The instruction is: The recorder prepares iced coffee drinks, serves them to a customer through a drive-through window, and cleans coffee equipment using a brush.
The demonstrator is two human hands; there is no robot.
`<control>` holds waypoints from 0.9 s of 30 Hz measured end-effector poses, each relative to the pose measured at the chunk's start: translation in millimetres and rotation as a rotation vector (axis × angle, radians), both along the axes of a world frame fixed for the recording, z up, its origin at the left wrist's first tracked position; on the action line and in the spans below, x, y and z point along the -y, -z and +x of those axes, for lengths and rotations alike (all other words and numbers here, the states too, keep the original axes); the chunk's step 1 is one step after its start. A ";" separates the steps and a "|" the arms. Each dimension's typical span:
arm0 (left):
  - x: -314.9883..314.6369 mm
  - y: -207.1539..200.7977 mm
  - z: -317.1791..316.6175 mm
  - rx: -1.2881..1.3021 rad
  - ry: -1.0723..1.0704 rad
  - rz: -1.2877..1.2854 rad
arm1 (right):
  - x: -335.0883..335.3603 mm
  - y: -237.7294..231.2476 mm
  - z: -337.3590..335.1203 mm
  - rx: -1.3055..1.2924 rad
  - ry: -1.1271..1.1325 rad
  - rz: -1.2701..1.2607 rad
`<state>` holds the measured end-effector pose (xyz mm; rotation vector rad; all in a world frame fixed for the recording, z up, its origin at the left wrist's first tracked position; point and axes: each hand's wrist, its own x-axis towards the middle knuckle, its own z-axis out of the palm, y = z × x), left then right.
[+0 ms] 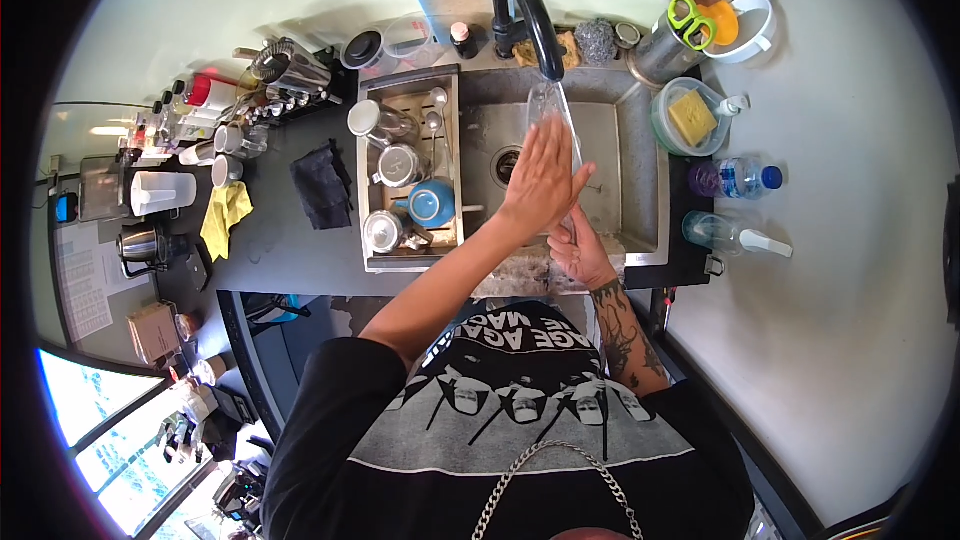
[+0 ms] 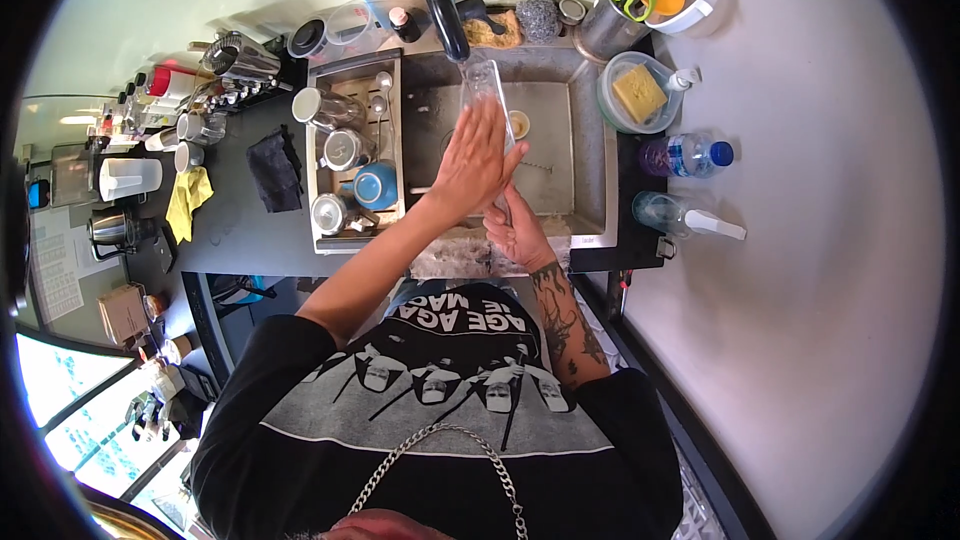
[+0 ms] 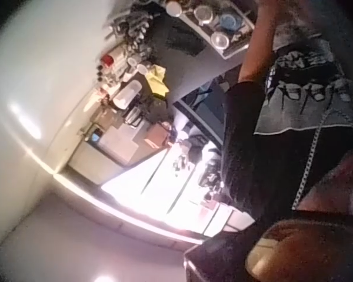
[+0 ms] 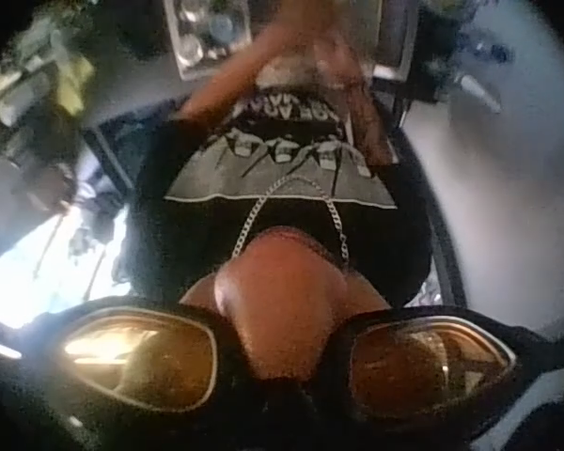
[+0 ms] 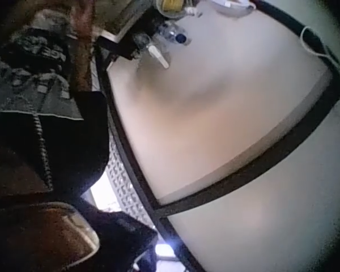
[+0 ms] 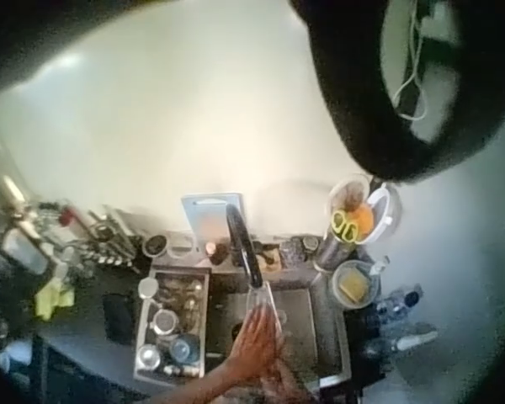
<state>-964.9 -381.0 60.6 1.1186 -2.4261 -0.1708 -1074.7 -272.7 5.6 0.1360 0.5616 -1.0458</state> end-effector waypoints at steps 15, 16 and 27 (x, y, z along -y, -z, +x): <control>37.6 5.0 -31.1 -0.075 -0.176 1.040 | 7.8 41.2 21.7 0.142 0.080 -0.135; 36.2 3.3 -30.9 -0.075 -0.176 1.041 | 4.2 44.3 20.4 0.235 0.069 -0.143; 29.9 43.7 -41.0 -0.206 -0.246 0.733 | 7.8 40.6 33.0 0.309 0.155 -0.117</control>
